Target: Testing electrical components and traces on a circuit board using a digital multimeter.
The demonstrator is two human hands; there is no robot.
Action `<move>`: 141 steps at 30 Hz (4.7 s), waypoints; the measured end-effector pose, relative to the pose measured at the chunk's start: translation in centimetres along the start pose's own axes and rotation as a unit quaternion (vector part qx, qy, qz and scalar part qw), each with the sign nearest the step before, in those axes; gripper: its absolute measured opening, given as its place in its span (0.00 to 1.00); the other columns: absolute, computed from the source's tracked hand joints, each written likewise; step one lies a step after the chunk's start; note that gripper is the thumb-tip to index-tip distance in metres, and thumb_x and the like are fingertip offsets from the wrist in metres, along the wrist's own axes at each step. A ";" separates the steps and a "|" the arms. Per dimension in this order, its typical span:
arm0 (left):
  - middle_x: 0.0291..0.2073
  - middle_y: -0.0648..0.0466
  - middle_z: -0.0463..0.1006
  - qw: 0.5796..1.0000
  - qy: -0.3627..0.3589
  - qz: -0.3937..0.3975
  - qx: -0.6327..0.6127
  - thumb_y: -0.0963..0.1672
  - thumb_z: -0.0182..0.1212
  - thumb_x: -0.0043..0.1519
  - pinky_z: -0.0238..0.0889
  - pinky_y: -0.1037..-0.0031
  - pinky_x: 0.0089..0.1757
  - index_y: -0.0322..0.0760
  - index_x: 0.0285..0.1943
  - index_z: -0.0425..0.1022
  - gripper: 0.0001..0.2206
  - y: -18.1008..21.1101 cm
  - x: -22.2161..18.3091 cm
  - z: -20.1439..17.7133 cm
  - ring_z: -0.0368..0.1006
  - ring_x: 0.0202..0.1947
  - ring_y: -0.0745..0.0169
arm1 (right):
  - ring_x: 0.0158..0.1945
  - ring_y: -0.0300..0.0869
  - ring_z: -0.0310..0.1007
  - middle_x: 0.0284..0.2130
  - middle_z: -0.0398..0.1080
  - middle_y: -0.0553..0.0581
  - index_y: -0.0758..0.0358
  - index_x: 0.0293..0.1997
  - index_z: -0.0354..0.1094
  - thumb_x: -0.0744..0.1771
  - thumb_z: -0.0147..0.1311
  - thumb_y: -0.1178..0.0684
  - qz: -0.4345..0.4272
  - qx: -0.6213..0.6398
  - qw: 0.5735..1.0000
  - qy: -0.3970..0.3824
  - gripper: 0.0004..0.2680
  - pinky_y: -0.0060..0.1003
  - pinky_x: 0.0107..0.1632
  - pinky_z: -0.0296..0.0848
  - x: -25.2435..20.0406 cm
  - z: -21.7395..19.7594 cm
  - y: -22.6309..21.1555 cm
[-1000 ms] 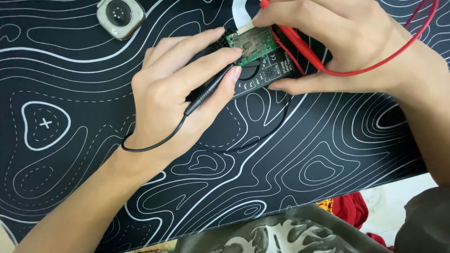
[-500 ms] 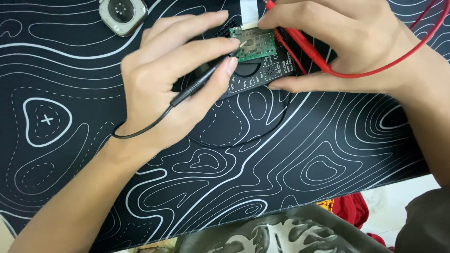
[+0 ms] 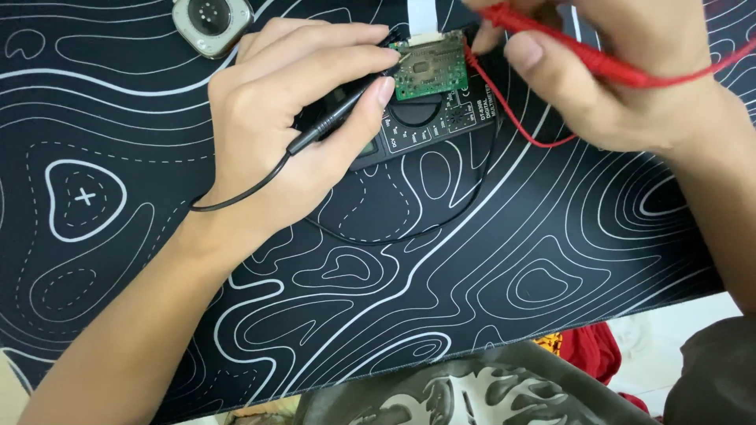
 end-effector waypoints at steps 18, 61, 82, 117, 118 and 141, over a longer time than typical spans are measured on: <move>0.64 0.42 0.89 0.993 -0.047 -0.086 -0.060 0.38 0.71 0.79 0.68 0.63 0.65 0.33 0.62 0.88 0.06 -0.6 0.2 -0.8 0.87 0.61 0.53 | 0.47 0.55 0.85 0.44 0.81 0.74 0.91 0.64 0.76 0.81 0.56 0.66 0.108 0.125 0.986 0.021 0.08 0.41 0.50 0.83 0.7 1.0 -1.0; 0.61 0.36 0.90 0.995 -0.050 -0.071 -0.053 0.35 0.71 0.78 0.71 0.56 0.68 0.28 0.61 0.88 0.06 -0.1 0.5 -0.9 0.88 0.65 0.43 | 0.45 0.47 0.77 0.48 0.79 0.68 0.82 0.62 0.75 0.80 0.59 0.65 0.124 0.166 0.977 0.052 0.05 0.36 0.49 0.77 1.0 0.8 -0.6; 0.55 0.52 0.92 0.991 0.004 -0.088 -0.099 0.41 0.70 0.71 0.69 0.62 0.61 0.44 0.55 0.91 0.07 -1.3 0.6 0.0 0.89 0.57 0.50 | 0.46 0.53 0.87 0.45 0.85 0.65 0.67 0.53 0.83 0.73 0.63 0.58 0.128 0.166 0.969 0.134 0.06 0.45 0.53 0.84 2.3 1.8 -0.7; 0.52 0.55 0.93 0.989 -0.017 -0.112 -0.094 0.41 0.68 0.71 0.67 0.63 0.61 0.47 0.56 0.90 0.08 -1.6 0.4 0.0 0.88 0.55 0.51 | 0.30 0.45 0.83 0.26 0.82 0.64 0.72 0.50 0.82 0.71 0.64 0.60 0.218 0.242 0.932 0.158 0.06 0.39 0.40 0.84 1.9 1.7 0.2; 0.52 0.54 0.93 0.989 -0.013 -0.111 -0.098 0.41 0.68 0.71 0.67 0.63 0.61 0.46 0.56 0.90 0.08 -1.5 0.4 0.0 0.88 0.55 0.50 | 0.30 0.43 0.82 0.26 0.82 0.63 0.71 0.50 0.83 0.71 0.64 0.60 0.220 0.243 0.932 0.155 0.05 0.38 0.40 0.84 1.9 1.7 0.1; 0.55 0.56 0.92 0.987 -0.013 -0.118 -0.103 0.42 0.68 0.72 0.67 0.64 0.63 0.48 0.55 0.89 0.07 -1.7 0.5 0.1 0.87 0.57 0.51 | 0.28 0.44 0.79 0.27 0.81 0.64 0.69 0.51 0.82 0.70 0.65 0.61 0.169 0.213 0.948 0.164 0.05 0.37 0.37 0.78 1.9 1.4 0.0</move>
Point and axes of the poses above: each hand's wrist, its own x-axis towards the middle knuckle, its own z-axis out of the palm, y = z × x, the point moved 2 cm from there along x, towards the middle knuckle
